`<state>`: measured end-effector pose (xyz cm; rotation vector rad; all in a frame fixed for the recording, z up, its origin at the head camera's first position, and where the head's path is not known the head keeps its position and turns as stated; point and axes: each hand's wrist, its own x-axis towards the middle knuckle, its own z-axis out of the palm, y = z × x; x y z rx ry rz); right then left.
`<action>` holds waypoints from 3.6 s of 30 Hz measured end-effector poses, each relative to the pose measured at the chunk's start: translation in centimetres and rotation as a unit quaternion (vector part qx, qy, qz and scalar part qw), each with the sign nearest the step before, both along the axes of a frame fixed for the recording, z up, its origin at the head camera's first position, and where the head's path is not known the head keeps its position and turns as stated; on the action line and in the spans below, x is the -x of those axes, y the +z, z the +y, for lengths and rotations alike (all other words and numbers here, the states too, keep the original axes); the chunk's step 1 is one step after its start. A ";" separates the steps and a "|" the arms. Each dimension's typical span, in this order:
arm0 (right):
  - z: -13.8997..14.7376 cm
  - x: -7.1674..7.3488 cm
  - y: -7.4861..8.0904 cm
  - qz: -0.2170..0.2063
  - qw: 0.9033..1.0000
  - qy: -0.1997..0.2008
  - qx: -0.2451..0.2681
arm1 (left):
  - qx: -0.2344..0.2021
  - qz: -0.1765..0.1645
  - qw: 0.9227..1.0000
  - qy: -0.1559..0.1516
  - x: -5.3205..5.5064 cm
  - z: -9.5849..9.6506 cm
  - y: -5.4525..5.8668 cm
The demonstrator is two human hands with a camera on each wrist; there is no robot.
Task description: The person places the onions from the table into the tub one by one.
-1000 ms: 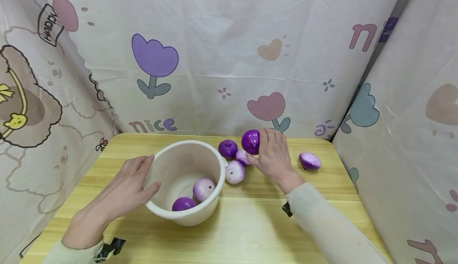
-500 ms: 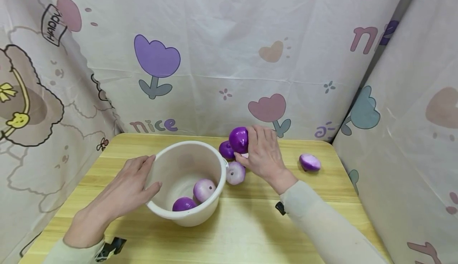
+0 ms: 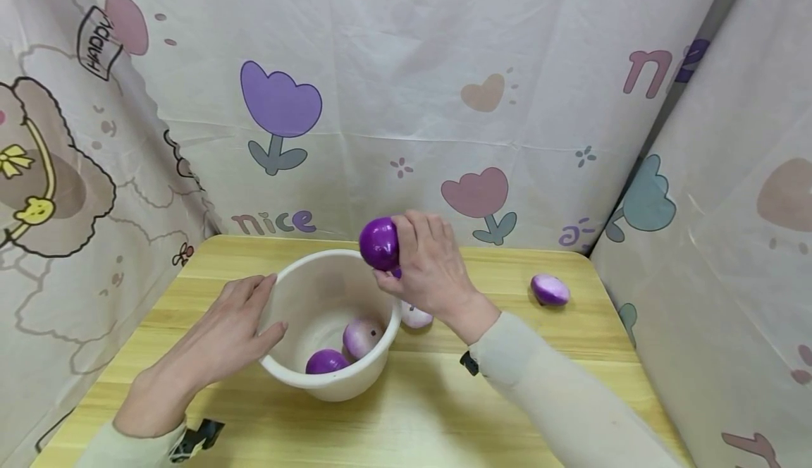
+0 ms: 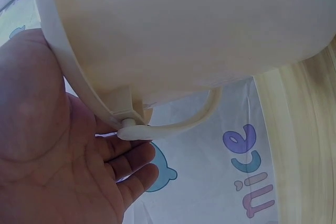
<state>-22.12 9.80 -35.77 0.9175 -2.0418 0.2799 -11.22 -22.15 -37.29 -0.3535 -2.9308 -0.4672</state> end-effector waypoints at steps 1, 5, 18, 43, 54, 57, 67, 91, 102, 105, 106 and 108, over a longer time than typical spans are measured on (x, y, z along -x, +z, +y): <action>-0.4 -0.2 0.1 0.000 1.000 0.005 -0.003 | 0.000 0.001 1.000 -0.001 0.0 0.0 0.0; -1.9 -1.1 0.4 -0.012 0.999 0.024 -0.024 | 0.002 0.000 1.000 -0.003 0.0 -0.1 0.0; -5.2 -3.0 -0.2 -0.090 0.985 0.049 -0.139 | -0.001 0.000 1.000 -0.005 0.1 -0.1 -0.1; -6.7 -2.9 -1.4 -0.151 0.947 0.018 -0.284 | -0.003 0.000 1.000 -0.005 0.0 -0.1 -0.1; -6.8 -2.8 -1.5 -0.160 0.939 0.013 -0.303 | -0.003 -0.003 1.000 -0.005 0.0 -0.1 0.0; -6.8 -2.8 -1.5 -0.162 0.941 0.017 -0.296 | -0.002 -0.003 1.000 -0.005 0.0 0.0 0.0; -6.5 -2.9 -1.5 -0.166 0.944 0.024 -0.284 | -0.002 0.004 1.000 -0.010 0.1 0.1 0.0; -5.1 -3.1 -1.6 -0.164 0.972 -0.006 -0.169 | -0.004 -0.007 1.000 -0.002 0.2 0.3 0.1; -1.9 -1.9 -1.7 -0.141 0.987 -0.045 -0.064 | -0.003 -0.012 1.000 0.003 0.1 0.4 0.0; -0.6 -1.2 -2.1 -0.125 0.991 -0.043 -0.031 | -0.004 -0.010 1.000 0.002 0.1 0.4 0.0; -0.1 -1.0 -2.2 -0.120 0.992 -0.042 -0.025 | -0.004 -0.010 1.000 0.002 0.1 0.4 0.0; 0.8 -0.7 -2.5 -0.116 0.992 -0.042 -0.016 | -0.005 -0.011 1.000 0.003 0.1 0.5 0.0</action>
